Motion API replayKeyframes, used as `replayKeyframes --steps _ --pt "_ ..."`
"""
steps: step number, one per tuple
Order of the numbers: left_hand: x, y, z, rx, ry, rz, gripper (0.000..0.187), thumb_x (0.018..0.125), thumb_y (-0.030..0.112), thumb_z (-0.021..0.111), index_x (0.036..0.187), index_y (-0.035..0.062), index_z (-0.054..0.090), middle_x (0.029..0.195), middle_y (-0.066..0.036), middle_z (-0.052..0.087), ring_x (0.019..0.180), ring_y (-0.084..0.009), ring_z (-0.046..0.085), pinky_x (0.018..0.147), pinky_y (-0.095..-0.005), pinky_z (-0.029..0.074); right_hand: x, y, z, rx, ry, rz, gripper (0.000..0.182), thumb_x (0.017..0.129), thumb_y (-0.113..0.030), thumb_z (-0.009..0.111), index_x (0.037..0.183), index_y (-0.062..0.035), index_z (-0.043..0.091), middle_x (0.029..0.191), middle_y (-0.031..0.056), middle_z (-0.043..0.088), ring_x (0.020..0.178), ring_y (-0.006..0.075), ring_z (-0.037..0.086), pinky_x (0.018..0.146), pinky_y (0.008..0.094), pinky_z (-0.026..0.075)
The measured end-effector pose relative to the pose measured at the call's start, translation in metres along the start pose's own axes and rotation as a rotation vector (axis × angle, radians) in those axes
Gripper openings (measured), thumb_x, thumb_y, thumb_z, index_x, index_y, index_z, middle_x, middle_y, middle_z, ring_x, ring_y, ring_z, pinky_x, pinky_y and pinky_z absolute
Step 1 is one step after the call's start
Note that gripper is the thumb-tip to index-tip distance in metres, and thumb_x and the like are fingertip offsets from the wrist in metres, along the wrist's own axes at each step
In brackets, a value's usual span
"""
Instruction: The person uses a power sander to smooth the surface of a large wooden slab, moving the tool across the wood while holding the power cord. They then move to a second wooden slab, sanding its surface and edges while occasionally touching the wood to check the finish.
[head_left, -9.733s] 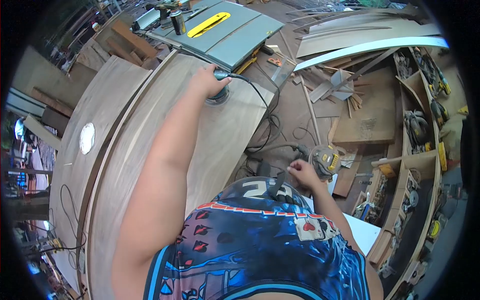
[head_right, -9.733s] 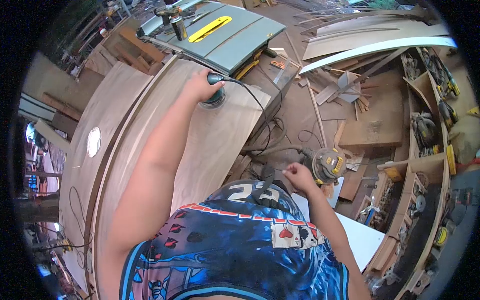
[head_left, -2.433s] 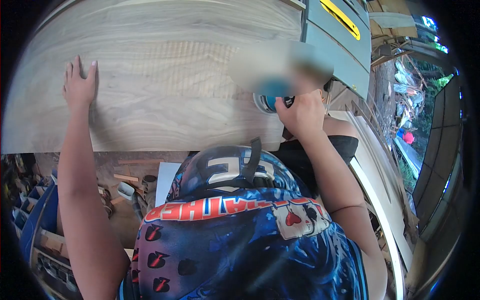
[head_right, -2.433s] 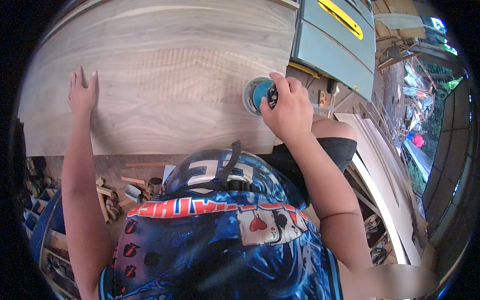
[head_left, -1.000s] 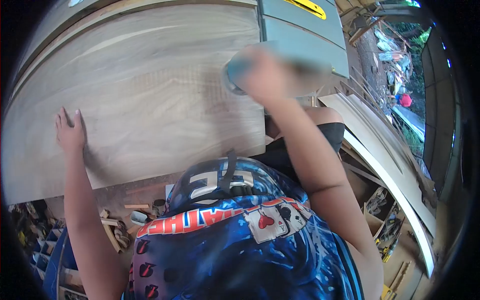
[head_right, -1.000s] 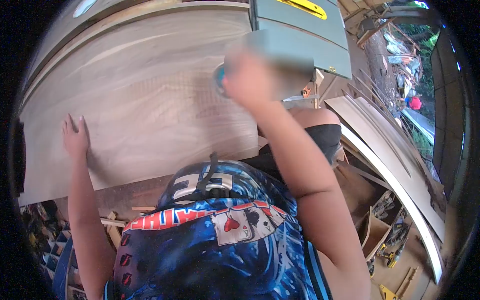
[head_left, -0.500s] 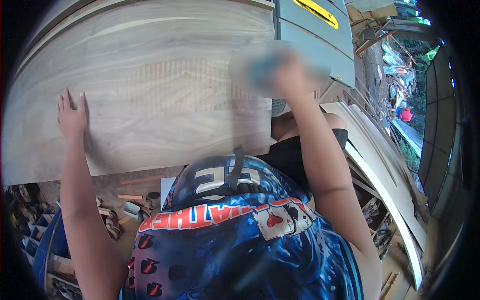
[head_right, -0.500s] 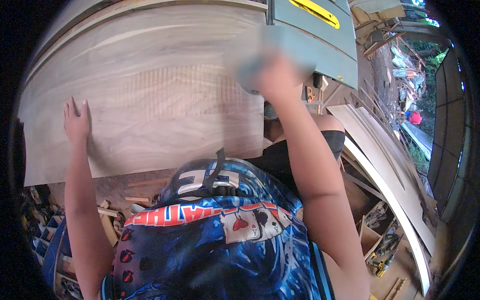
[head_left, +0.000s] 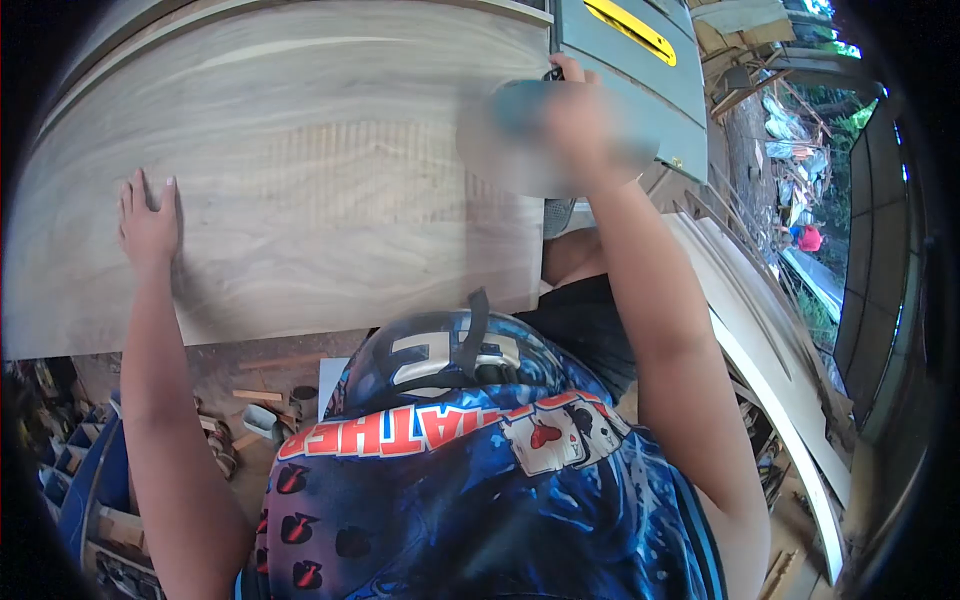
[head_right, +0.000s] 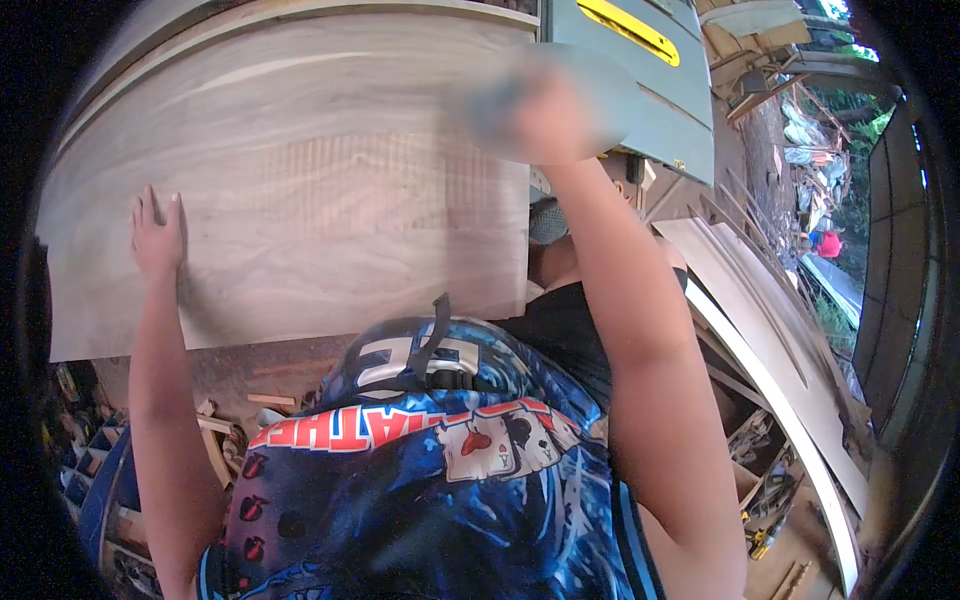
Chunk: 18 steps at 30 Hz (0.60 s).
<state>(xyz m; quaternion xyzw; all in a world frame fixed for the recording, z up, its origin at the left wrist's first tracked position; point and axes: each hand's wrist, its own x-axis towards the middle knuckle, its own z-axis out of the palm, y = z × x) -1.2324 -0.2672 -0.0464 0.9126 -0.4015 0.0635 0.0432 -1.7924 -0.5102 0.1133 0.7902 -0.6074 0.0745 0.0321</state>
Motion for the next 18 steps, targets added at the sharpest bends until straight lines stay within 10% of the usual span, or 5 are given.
replayKeyframes --steps 18 --pt "0.006 -0.002 0.003 -0.005 -0.010 -0.003 0.082 0.103 0.072 0.053 0.171 0.0293 0.037 0.179 -0.009 0.032 0.165 -0.0298 0.028 0.132 -0.0582 0.021 0.004 0.015 -0.003 0.001 0.007 0.024 0.056 0.091 -0.041 0.077 0.142 -0.0253 0.062 0.127 0.0176 0.068 0.120 0.0390 0.069 0.096 0.0519 0.061"
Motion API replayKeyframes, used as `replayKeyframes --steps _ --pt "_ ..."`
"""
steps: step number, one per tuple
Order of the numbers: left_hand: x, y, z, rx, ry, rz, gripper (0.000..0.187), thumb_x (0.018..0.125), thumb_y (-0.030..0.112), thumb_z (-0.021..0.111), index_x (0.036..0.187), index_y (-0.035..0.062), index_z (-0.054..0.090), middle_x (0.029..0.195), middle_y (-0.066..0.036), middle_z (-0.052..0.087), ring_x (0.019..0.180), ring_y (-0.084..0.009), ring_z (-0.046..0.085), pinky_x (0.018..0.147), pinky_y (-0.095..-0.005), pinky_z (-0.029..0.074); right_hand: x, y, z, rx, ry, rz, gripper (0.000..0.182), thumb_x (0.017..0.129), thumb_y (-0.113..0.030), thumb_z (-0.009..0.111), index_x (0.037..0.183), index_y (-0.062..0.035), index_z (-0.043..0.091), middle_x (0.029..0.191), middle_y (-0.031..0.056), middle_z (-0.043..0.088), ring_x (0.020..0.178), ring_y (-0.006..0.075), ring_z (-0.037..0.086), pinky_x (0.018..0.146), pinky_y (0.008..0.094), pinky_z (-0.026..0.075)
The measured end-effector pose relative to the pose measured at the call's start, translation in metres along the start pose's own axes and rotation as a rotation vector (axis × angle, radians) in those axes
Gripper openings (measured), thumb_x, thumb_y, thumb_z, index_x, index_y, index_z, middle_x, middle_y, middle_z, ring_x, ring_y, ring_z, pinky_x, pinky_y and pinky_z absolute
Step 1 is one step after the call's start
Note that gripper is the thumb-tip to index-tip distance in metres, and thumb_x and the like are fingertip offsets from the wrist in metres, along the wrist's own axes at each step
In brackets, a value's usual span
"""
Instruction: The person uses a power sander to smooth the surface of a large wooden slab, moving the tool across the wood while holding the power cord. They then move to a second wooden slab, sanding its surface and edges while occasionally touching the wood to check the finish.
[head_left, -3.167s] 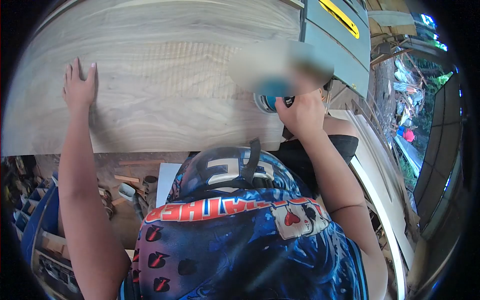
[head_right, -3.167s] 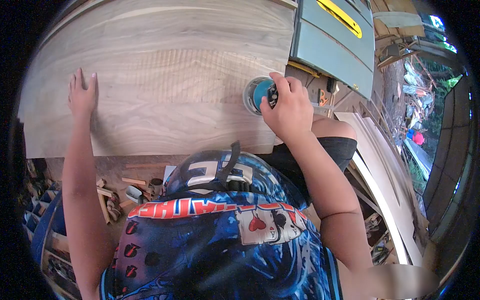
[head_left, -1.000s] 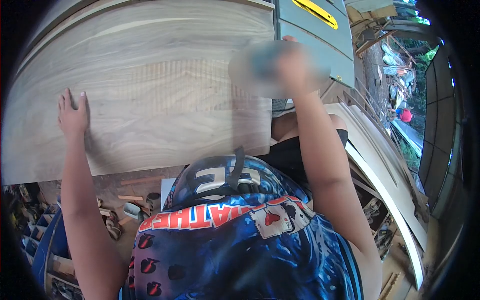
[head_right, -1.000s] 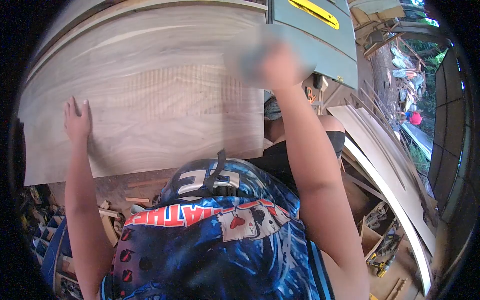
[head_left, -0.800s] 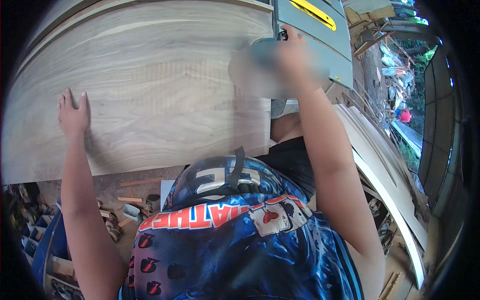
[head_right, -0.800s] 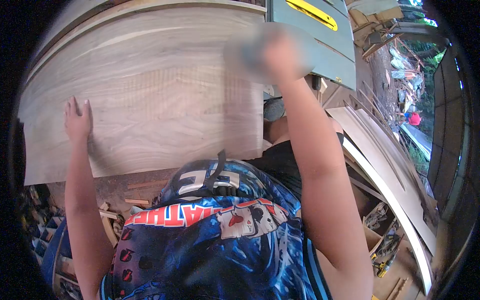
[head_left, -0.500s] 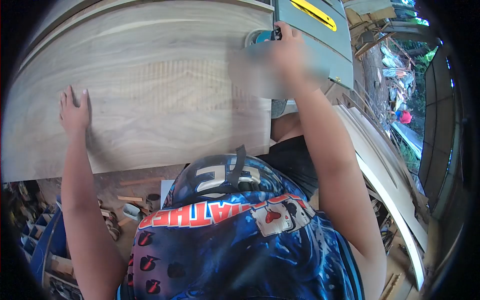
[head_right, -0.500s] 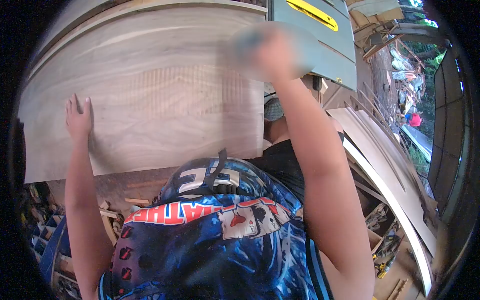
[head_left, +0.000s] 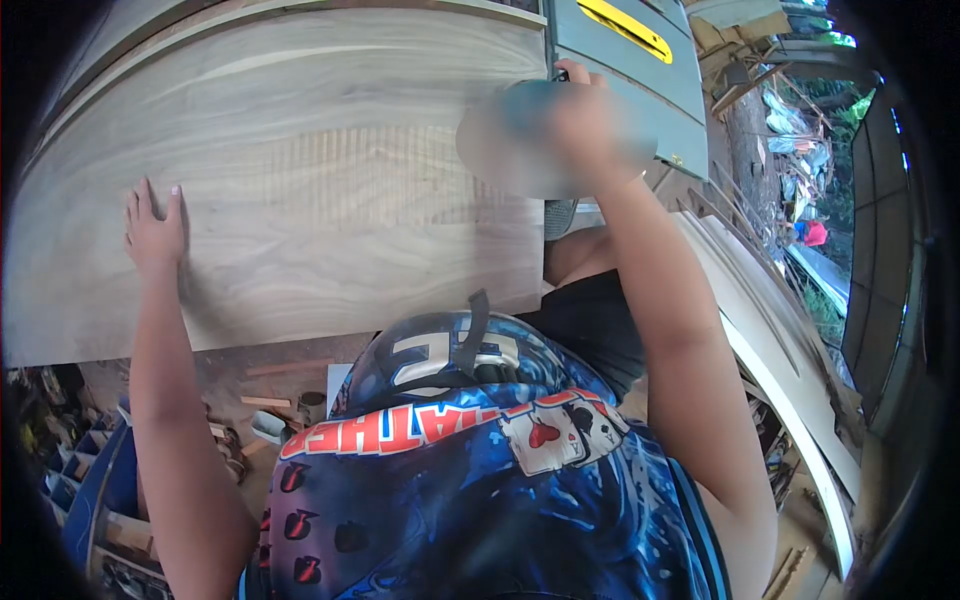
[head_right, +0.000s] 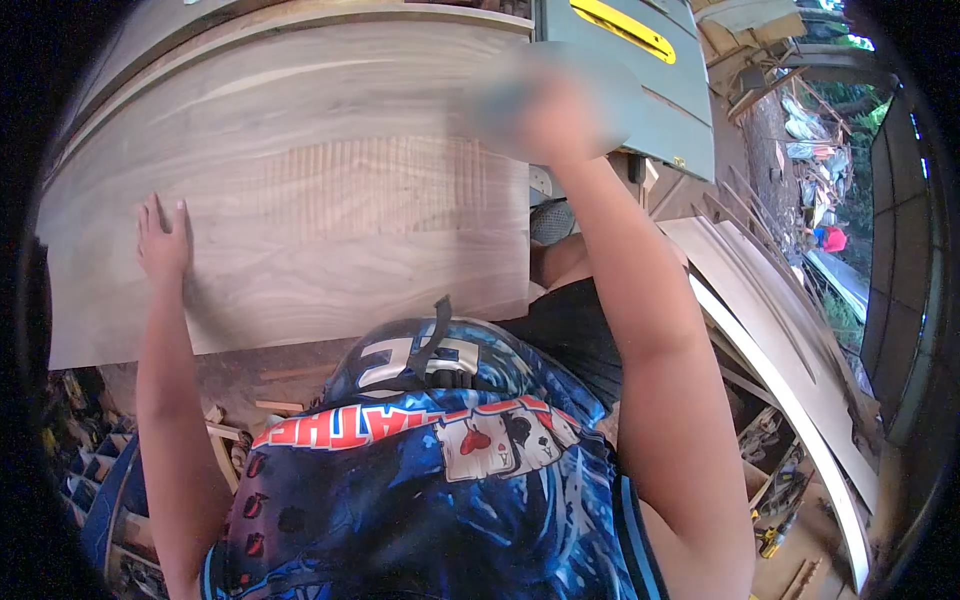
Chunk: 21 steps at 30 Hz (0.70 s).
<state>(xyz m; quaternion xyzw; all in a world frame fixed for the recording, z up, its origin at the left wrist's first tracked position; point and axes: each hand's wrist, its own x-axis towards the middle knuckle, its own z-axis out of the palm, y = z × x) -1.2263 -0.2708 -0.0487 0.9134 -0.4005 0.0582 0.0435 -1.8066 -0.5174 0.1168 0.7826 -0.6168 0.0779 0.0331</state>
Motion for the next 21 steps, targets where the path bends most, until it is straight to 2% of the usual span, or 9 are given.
replayKeyframes --steps 2,5,8,11,14,17,21 --pt "-0.004 0.003 -0.001 -0.003 -0.015 -0.002 0.082 0.103 0.072 0.053 0.171 0.0291 0.037 0.179 -0.009 0.032 0.165 -0.0300 0.028 0.132 -0.0585 0.020 0.003 0.006 0.004 0.009 0.076 0.003 0.056 0.091 -0.041 0.077 0.142 -0.0257 0.062 0.127 0.0176 0.068 0.119 0.0391 0.069 0.095 0.0518 0.061" --pt "-0.003 0.002 -0.002 0.020 -0.018 -0.008 0.082 0.103 0.072 0.053 0.171 0.0290 0.037 0.179 -0.009 0.032 0.165 -0.0302 0.028 0.132 -0.0585 0.021 0.007 0.011 0.000 -0.018 0.049 -0.024 0.054 0.090 -0.040 0.078 0.140 -0.0247 0.063 0.123 0.0176 0.069 0.117 0.0396 0.070 0.093 0.0520 0.061" --pt "0.001 0.000 0.001 0.040 -0.010 -0.005 0.082 0.103 0.072 0.053 0.171 0.0289 0.038 0.179 -0.009 0.033 0.165 -0.0306 0.028 0.132 -0.0584 0.021 0.004 0.004 -0.008 0.009 -0.134 -0.008 0.055 0.090 -0.042 0.077 0.141 -0.0242 0.062 0.132 0.0178 0.067 0.119 0.0411 0.070 0.097 0.0535 0.058" --pt "-0.004 -0.001 0.003 0.022 -0.014 -0.005 0.082 0.103 0.073 0.053 0.171 0.0287 0.038 0.178 -0.008 0.034 0.165 -0.0309 0.029 0.132 -0.0582 0.022 0.004 -0.001 -0.004 0.036 0.000 0.030 0.056 0.091 -0.042 0.077 0.141 -0.0240 0.062 0.133 0.0185 0.067 0.120 0.0410 0.069 0.098 0.0539 0.058" --pt "-0.002 0.000 0.001 0.015 0.005 -0.001 0.082 0.103 0.072 0.053 0.170 0.0283 0.039 0.178 -0.008 0.035 0.165 -0.0311 0.029 0.132 -0.0578 0.022 0.006 0.003 -0.002 -0.023 0.062 -0.051 0.054 0.090 -0.039 0.077 0.139 -0.0227 0.064 0.122 0.0176 0.070 0.114 0.0398 0.071 0.092 0.0522 0.061" --pt "-0.002 0.006 -0.007 0.016 -0.001 0.005 0.081 0.103 0.070 0.055 0.170 0.0265 0.040 0.177 -0.011 0.035 0.165 -0.0318 0.029 0.131 -0.0562 0.024 0.001 0.003 -0.003 -0.047 -0.053 -0.067 0.054 0.090 -0.039 0.077 0.139 -0.0224 0.063 0.124 0.0180 0.070 0.115 0.0405 0.071 0.094 0.0521 0.061" --pt "-0.003 0.002 -0.003 -0.003 -0.005 0.003 0.082 0.103 0.071 0.054 0.170 0.0278 0.040 0.178 -0.008 0.034 0.165 -0.0311 0.029 0.132 -0.0570 0.023 0.006 0.006 0.001 0.021 0.040 -0.025 0.056 0.091 -0.040 0.077 0.142 -0.0229 0.061 0.127 0.0191 0.069 0.116 0.0413 0.071 0.096 0.0523 0.060"
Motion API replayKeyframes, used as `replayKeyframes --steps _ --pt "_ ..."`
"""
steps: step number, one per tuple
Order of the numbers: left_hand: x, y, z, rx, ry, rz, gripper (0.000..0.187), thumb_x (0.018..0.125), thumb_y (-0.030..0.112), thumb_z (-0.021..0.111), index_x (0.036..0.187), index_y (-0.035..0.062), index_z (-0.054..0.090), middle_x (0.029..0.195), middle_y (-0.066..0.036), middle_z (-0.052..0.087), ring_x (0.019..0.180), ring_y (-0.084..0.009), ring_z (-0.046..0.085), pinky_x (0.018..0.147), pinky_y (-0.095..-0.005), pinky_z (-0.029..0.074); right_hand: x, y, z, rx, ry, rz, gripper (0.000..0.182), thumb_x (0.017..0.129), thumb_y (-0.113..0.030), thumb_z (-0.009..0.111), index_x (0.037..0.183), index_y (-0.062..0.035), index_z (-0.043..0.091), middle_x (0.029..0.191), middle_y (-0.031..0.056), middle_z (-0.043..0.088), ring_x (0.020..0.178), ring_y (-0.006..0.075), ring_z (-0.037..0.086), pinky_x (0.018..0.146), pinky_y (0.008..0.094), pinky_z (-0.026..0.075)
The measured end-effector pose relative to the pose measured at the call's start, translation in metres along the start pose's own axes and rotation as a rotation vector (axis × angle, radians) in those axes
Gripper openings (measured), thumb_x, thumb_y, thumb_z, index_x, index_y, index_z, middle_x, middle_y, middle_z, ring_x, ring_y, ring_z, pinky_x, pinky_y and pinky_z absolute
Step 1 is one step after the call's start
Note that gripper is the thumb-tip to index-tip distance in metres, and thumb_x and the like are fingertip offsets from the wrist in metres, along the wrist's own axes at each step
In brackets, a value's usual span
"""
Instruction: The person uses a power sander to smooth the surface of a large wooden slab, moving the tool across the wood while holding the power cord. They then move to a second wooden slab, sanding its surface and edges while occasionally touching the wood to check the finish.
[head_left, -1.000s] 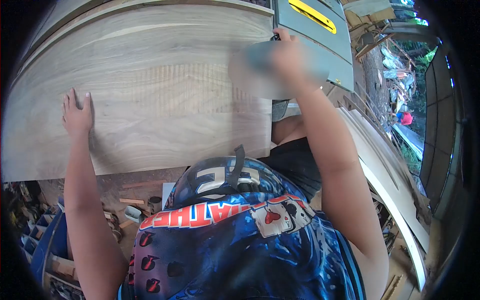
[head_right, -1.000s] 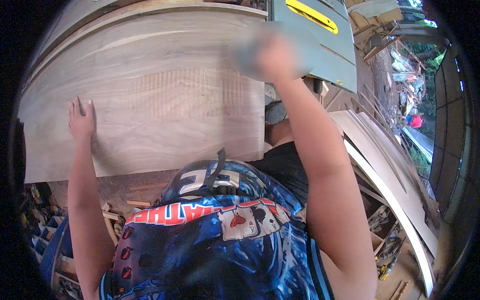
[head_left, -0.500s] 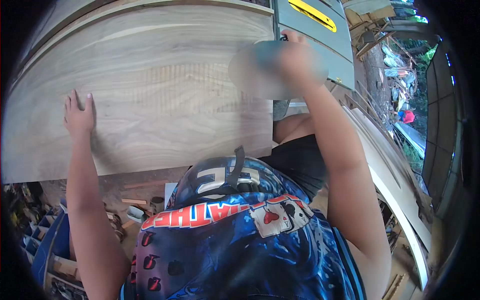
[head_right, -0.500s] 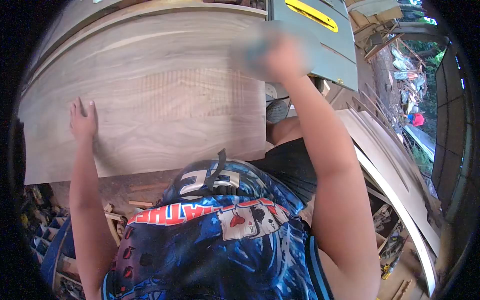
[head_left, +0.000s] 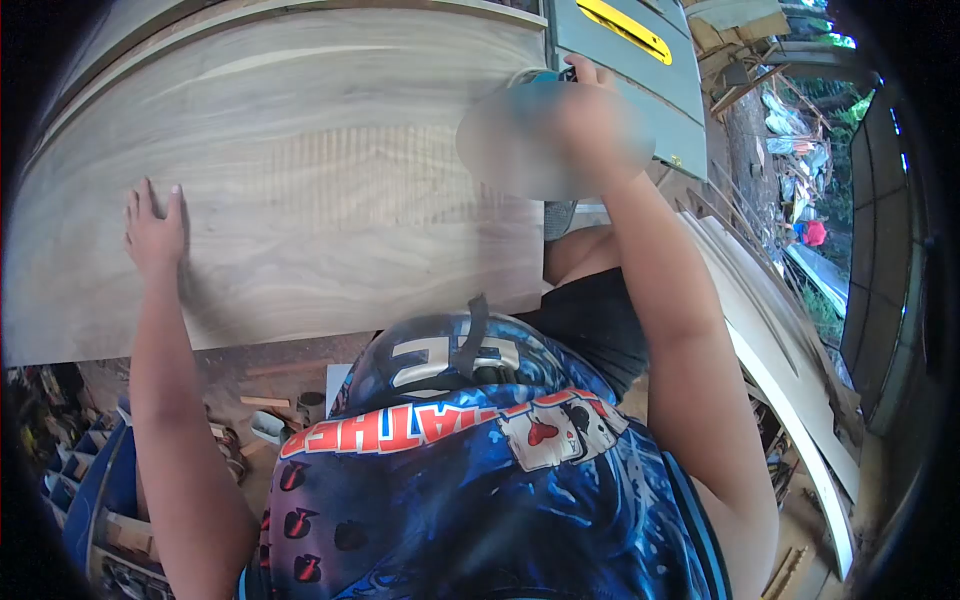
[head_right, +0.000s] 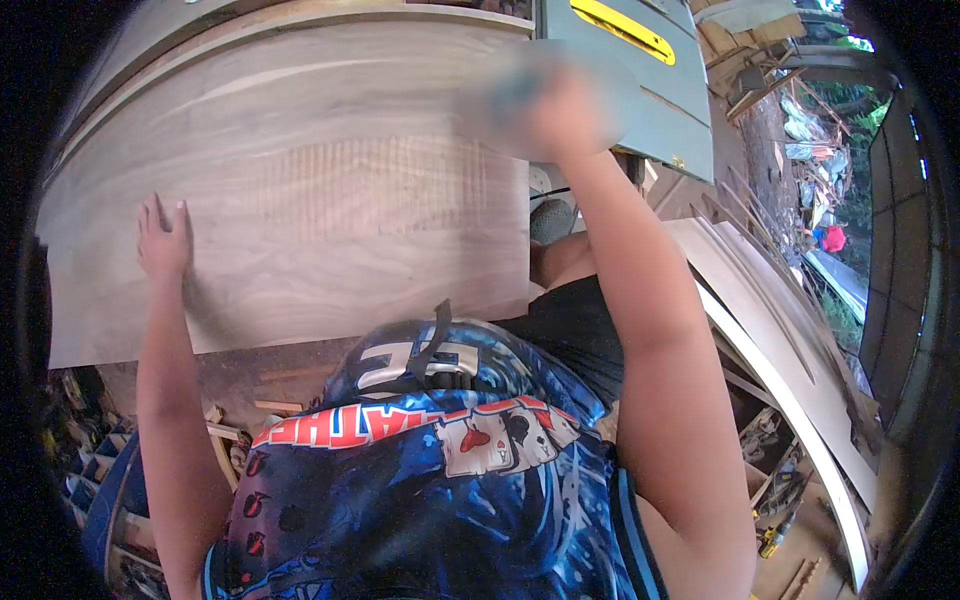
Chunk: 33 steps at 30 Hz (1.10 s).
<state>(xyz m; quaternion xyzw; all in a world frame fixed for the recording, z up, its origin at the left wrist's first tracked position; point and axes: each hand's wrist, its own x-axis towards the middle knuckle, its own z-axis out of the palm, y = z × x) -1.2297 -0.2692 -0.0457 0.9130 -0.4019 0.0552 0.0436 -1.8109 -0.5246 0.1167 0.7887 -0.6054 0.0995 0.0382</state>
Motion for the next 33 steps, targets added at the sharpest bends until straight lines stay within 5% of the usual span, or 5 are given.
replayKeyframes --steps 5,11,29,33 --pt "0.002 0.002 -0.002 0.036 -0.003 -0.006 0.081 0.103 0.071 0.054 0.170 0.0278 0.040 0.178 -0.008 0.034 0.165 -0.0306 0.029 0.132 -0.0573 0.023 -0.002 0.006 -0.006 -0.080 -0.191 -0.027 0.060 0.091 -0.042 0.076 0.147 -0.0241 0.059 0.127 0.0205 0.069 0.118 0.0424 0.070 0.096 0.0531 0.059" --pt "-0.001 0.004 -0.006 0.031 -0.022 -0.019 0.081 0.103 0.071 0.054 0.170 0.0280 0.040 0.179 -0.007 0.033 0.165 -0.0301 0.029 0.132 -0.0580 0.023 0.001 0.011 -0.001 -0.032 -0.001 -0.005 0.062 0.091 -0.042 0.076 0.147 -0.0240 0.059 0.127 0.0201 0.069 0.116 0.0409 0.071 0.095 0.0537 0.060" --pt "-0.003 0.011 -0.011 0.021 -0.022 -0.025 0.081 0.103 0.069 0.055 0.170 0.0255 0.041 0.177 -0.012 0.036 0.164 -0.0313 0.030 0.131 -0.0588 0.023 0.009 -0.002 0.004 0.001 0.049 -0.020 0.058 0.090 -0.041 0.077 0.143 -0.0237 0.061 0.119 0.0177 0.071 0.111 0.0410 0.072 0.091 0.0535 0.061" --pt "-0.002 0.010 -0.012 0.014 -0.029 -0.025 0.081 0.103 0.069 0.055 0.170 0.0263 0.040 0.177 -0.012 0.036 0.164 -0.0324 0.030 0.131 -0.0583 0.022 0.004 -0.011 -0.004 -0.048 -0.073 -0.063 0.057 0.090 -0.040 0.076 0.142 -0.0230 0.062 0.121 0.0182 0.070 0.114 0.0403 0.071 0.092 0.0536 0.061"
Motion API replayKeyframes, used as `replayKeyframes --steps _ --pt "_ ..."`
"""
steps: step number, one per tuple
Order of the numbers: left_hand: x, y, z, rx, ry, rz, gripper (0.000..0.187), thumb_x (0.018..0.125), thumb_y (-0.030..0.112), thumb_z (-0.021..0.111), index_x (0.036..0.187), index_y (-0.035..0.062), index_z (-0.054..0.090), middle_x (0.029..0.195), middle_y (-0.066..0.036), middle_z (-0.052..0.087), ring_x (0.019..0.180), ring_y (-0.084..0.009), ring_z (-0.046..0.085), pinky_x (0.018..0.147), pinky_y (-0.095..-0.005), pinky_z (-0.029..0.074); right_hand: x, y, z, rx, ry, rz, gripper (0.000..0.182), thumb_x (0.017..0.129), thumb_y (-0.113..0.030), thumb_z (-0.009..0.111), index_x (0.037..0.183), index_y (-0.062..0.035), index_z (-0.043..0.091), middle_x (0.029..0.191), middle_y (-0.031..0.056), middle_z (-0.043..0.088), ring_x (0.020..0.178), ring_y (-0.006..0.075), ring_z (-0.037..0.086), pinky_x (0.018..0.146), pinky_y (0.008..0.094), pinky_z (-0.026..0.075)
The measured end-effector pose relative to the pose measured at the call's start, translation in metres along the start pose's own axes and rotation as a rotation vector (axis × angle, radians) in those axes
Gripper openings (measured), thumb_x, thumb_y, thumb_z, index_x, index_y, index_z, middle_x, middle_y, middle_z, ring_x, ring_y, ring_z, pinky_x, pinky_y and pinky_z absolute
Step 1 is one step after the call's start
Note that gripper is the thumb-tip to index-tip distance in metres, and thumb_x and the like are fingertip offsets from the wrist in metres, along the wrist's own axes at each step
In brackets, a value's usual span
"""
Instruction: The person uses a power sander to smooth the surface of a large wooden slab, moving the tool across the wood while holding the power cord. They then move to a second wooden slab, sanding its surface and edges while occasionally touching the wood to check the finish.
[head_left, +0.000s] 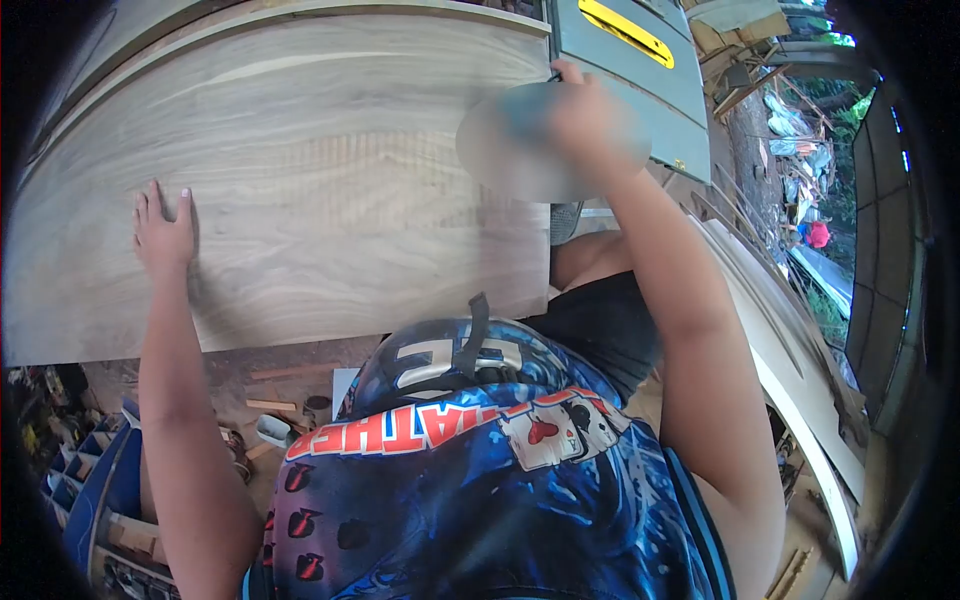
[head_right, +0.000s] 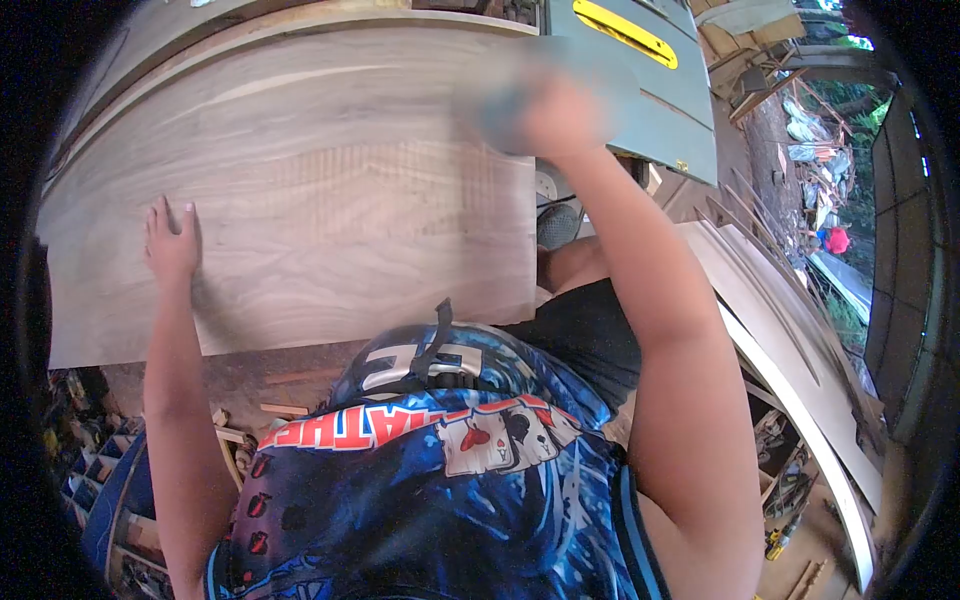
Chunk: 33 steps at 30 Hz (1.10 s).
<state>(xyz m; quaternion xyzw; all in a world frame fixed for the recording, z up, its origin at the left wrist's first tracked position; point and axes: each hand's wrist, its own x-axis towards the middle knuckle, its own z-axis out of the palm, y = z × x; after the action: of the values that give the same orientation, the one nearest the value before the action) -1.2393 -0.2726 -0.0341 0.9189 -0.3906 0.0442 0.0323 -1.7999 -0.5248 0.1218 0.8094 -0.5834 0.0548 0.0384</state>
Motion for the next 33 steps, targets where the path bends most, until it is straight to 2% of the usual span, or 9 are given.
replayKeyframes --steps 2,5,8,11,15,20,26,29,33 --pt "0.004 -0.005 0.005 -0.007 0.011 0.005 0.081 0.103 0.070 0.054 0.170 0.0269 0.040 0.177 -0.012 0.036 0.165 -0.0328 0.029 0.131 -0.0578 0.022 -0.005 -0.008 -0.001 0.062 -0.046 -0.031 0.057 0.090 -0.040 0.076 0.142 -0.0225 0.062 0.122 0.0182 0.070 0.116 0.0400 0.070 0.093 0.0534 0.061" --pt "0.000 -0.004 0.007 -0.003 0.013 0.013 0.081 0.103 0.070 0.055 0.170 0.0275 0.040 0.177 -0.012 0.035 0.164 -0.0329 0.029 0.131 -0.0576 0.022 0.002 -0.007 0.008 0.073 0.097 0.007 0.058 0.090 -0.040 0.076 0.143 -0.0218 0.062 0.120 0.0182 0.070 0.115 0.0396 0.071 0.094 0.0527 0.061" --pt "0.000 -0.004 0.004 0.005 0.013 0.004 0.081 0.103 0.070 0.055 0.170 0.0276 0.040 0.178 -0.011 0.034 0.164 -0.0325 0.030 0.131 -0.0579 0.022 0.002 -0.007 0.007 0.032 0.079 0.011 0.057 0.091 -0.040 0.077 0.144 -0.0250 0.060 0.128 0.0182 0.069 0.116 0.0394 0.071 0.095 0.0523 0.060" --pt "0.003 -0.003 0.004 0.001 0.019 0.008 0.081 0.103 0.070 0.055 0.170 0.0277 0.040 0.178 -0.011 0.033 0.164 -0.0327 0.029 0.131 -0.0583 0.023 -0.007 -0.011 -0.003 0.019 -0.074 -0.022 0.059 0.091 -0.040 0.076 0.144 -0.0208 0.061 0.124 0.0197 0.069 0.114 0.0402 0.071 0.096 0.0520 0.060" --pt "0.002 -0.006 0.005 -0.017 0.011 0.005 0.081 0.103 0.070 0.055 0.170 0.0275 0.040 0.178 -0.011 0.033 0.165 -0.0336 0.029 0.131 -0.0586 0.023 -0.002 -0.001 0.001 0.075 0.029 0.036 0.059 0.092 -0.042 0.075 0.145 -0.0208 0.060 0.124 0.0201 0.069 0.115 0.0405 0.071 0.098 0.0523 0.059" --pt "0.003 -0.002 0.009 0.005 0.001 -0.002 0.082 0.102 0.071 0.054 0.171 0.0299 0.037 0.179 -0.007 0.031 0.165 -0.0301 0.028 0.133 -0.0581 0.021 -0.006 0.018 0.001 -0.020 -0.046 0.049 0.058 0.091 -0.042 0.076 0.144 -0.0217 0.060 0.124 0.0193 0.069 0.117 0.0406 0.071 0.097 0.0529 0.059" --pt "0.000 -0.002 0.004 0.007 -0.012 -0.007 0.082 0.102 0.071 0.054 0.171 0.0294 0.037 0.179 -0.007 0.031 0.165 -0.0299 0.028 0.133 -0.0581 0.022 0.000 0.031 0.007 0.032 0.063 0.103 0.058 0.090 -0.043 0.076 0.143 -0.0226 0.060 0.125 0.0190 0.070 0.116 0.0407 0.071 0.096 0.0536 0.060" --pt "0.002 0.000 0.005 -0.004 -0.006 0.002 0.083 0.102 0.071 0.054 0.171 0.0289 0.037 0.179 -0.007 0.031 0.165 -0.0299 0.028 0.133 -0.0580 0.022 -0.006 0.031 0.002 0.017 -0.038 0.068 0.058 0.089 -0.042 0.077 0.142 -0.0224 0.062 0.128 0.0194 0.070 0.118 0.0418 0.071 0.096 0.0537 0.059" --pt "0.003 -0.008 0.012 -0.006 -0.007 -0.007 0.083 0.102 0.071 0.055 0.171 0.0284 0.037 0.180 -0.007 0.031 0.166 -0.0299 0.027 0.133 -0.0573 0.022 -0.005 0.033 0.008 0.070 0.070 0.079 0.057 0.089 -0.041 0.077 0.141 -0.0224 0.062 0.125 0.0189 0.071 0.115 0.0415 0.072 0.096 0.0533 0.059"
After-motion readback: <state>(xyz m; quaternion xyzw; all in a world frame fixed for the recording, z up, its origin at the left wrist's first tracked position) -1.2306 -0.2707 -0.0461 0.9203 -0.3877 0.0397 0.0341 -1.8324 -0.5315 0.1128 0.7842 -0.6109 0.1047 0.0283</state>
